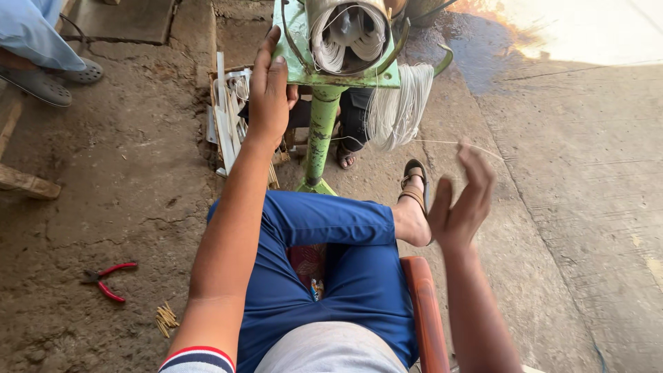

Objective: The person sits cross-legged on a chair and winds a white cable onto a green machine using both hands. They repeatedly pull the cable, wrap it around the machine's spool, and adjust the coil to keep it organized.

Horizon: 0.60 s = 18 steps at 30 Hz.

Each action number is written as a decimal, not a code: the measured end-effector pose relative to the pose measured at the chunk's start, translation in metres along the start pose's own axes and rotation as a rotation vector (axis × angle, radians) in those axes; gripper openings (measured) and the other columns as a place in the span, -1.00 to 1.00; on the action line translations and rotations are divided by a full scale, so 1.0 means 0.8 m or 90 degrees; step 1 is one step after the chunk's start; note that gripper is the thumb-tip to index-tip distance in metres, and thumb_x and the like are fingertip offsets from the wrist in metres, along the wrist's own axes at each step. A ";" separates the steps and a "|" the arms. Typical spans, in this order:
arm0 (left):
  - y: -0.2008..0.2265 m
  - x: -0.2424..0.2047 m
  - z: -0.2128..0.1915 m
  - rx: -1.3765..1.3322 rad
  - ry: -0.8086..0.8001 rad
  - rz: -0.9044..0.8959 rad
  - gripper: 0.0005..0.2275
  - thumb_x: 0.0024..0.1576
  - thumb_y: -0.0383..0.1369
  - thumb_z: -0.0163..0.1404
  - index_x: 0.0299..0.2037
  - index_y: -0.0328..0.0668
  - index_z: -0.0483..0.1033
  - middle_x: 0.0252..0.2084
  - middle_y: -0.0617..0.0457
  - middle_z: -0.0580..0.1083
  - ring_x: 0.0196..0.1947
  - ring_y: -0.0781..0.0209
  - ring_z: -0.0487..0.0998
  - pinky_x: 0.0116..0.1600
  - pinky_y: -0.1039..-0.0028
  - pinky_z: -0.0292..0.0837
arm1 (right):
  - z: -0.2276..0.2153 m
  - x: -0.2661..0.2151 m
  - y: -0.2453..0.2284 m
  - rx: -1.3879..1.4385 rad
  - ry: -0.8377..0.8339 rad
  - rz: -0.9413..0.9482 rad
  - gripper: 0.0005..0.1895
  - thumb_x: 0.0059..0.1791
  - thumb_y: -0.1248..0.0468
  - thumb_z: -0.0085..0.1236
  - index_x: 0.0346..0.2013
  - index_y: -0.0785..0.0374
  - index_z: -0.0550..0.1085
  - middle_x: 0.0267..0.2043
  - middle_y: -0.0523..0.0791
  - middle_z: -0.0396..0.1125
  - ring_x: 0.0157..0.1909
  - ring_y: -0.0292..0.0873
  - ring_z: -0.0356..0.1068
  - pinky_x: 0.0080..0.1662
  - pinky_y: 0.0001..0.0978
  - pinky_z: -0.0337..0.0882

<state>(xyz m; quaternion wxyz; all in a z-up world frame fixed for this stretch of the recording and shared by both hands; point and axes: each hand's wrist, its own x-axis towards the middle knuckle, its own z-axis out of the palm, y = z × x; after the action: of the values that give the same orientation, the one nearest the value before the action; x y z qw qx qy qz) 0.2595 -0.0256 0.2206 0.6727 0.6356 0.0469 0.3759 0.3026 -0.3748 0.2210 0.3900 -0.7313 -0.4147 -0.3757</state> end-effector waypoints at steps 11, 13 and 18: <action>0.062 -0.078 0.030 0.485 0.127 0.145 -0.41 0.41 -0.17 -0.18 0.53 -0.19 -0.17 -0.40 0.09 0.47 -0.48 0.36 0.54 -0.48 0.56 0.43 | 0.069 0.053 0.023 0.230 -0.165 0.198 -0.58 0.24 0.26 -0.13 0.38 0.38 0.27 0.27 0.15 0.35 0.33 0.12 0.36 0.28 -0.07 0.32; 0.064 -0.091 0.047 0.484 0.110 0.284 -0.61 0.46 -0.18 -0.14 0.40 -0.15 0.11 -0.31 0.11 0.50 -0.40 0.30 0.60 -0.26 0.46 0.60 | 0.083 0.042 0.028 0.266 -0.175 0.237 -0.58 0.25 0.25 -0.15 0.37 0.38 0.28 0.27 0.14 0.36 0.32 0.09 0.36 0.27 -0.10 0.31; 0.042 -0.118 0.089 0.516 -0.074 0.219 -0.60 0.36 -0.19 -0.04 0.31 -0.22 0.26 -0.03 -0.10 0.51 0.00 0.06 0.57 0.16 0.22 0.49 | 0.086 0.008 0.044 0.328 -0.190 0.316 -0.55 0.26 0.20 -0.14 0.40 0.37 0.25 0.29 0.09 0.35 0.29 -0.05 0.37 0.25 -0.20 0.36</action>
<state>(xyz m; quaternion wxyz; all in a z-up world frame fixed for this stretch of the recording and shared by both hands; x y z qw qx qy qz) 0.2156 -0.1405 0.2250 0.2982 0.8665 0.0461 0.3975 0.3525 -0.3246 0.1888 0.5755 -0.7338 -0.3584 -0.0428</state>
